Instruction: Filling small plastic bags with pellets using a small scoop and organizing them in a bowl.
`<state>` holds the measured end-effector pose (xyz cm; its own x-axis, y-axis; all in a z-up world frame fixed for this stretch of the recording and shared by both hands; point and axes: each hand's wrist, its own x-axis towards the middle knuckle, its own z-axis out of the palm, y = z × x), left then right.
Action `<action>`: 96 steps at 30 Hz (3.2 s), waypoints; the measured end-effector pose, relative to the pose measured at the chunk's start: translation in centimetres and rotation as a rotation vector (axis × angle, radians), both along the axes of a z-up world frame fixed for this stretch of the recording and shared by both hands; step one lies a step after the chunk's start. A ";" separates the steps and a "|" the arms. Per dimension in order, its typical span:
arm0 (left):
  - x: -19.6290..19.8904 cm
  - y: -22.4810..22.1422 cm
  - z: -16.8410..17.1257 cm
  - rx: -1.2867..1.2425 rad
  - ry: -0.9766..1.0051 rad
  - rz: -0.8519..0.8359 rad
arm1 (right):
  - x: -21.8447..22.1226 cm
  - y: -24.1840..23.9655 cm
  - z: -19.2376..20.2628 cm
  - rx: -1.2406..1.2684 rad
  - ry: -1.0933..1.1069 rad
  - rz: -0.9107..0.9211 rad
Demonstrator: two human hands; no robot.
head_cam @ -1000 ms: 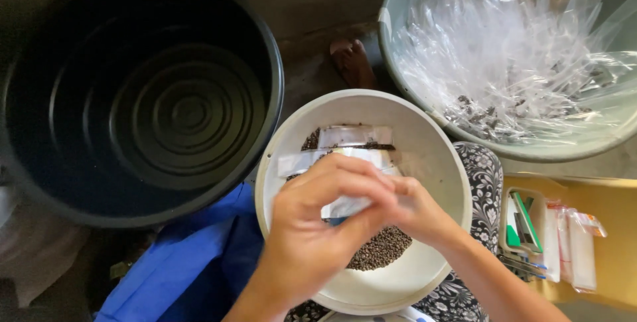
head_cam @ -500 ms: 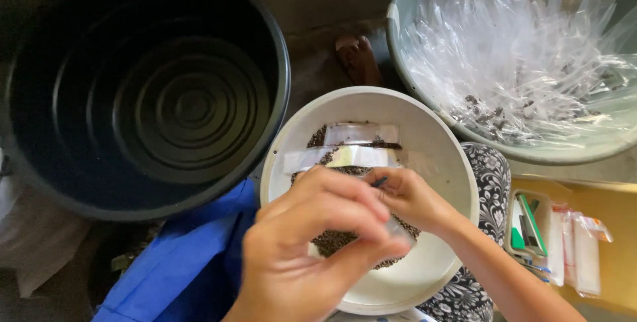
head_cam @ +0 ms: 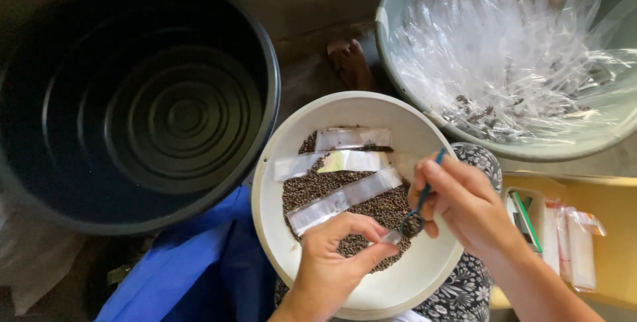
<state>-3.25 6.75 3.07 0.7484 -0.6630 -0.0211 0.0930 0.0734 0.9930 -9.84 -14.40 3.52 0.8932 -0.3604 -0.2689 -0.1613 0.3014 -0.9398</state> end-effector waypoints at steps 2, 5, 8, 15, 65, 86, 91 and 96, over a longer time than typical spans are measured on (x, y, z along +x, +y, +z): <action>-0.4 -0.9 0.4 0.042 -0.076 0.011 | -0.3 -0.1 2.4 -0.347 -0.039 0.145; 0.3 -2.0 1.1 0.037 -0.157 0.020 | -0.6 -0.9 4.4 -0.612 -0.232 0.242; 1.6 -2.6 3.4 0.007 -0.188 0.044 | -1.4 -1.4 3.2 -0.499 -0.389 0.113; 3.7 -2.8 8.6 -0.078 -0.349 0.113 | 0.1 2.5 -1.4 -0.378 -0.199 0.173; 3.6 -4.0 -1.9 0.198 -0.329 -0.180 | -2.0 -0.1 -6.5 -0.084 -0.179 0.050; 8.9 -3.5 -0.4 0.585 -0.283 -0.057 | -4.7 -4.2 -8.7 -0.714 -0.078 -0.109; 5.5 -1.1 -10.7 0.918 -1.081 -0.401 | -5.9 -10.4 -7.6 -0.889 0.050 -0.335; 9.5 -2.8 -4.9 1.059 -1.018 -0.450 | -5.7 -13.7 -7.8 -0.898 0.113 -0.431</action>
<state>6.25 3.95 -1.85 0.4857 -0.8424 -0.2334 -0.8162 -0.5326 0.2240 -15.55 -28.08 -4.24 0.6246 -0.7584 0.1864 -0.3078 -0.4584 -0.8337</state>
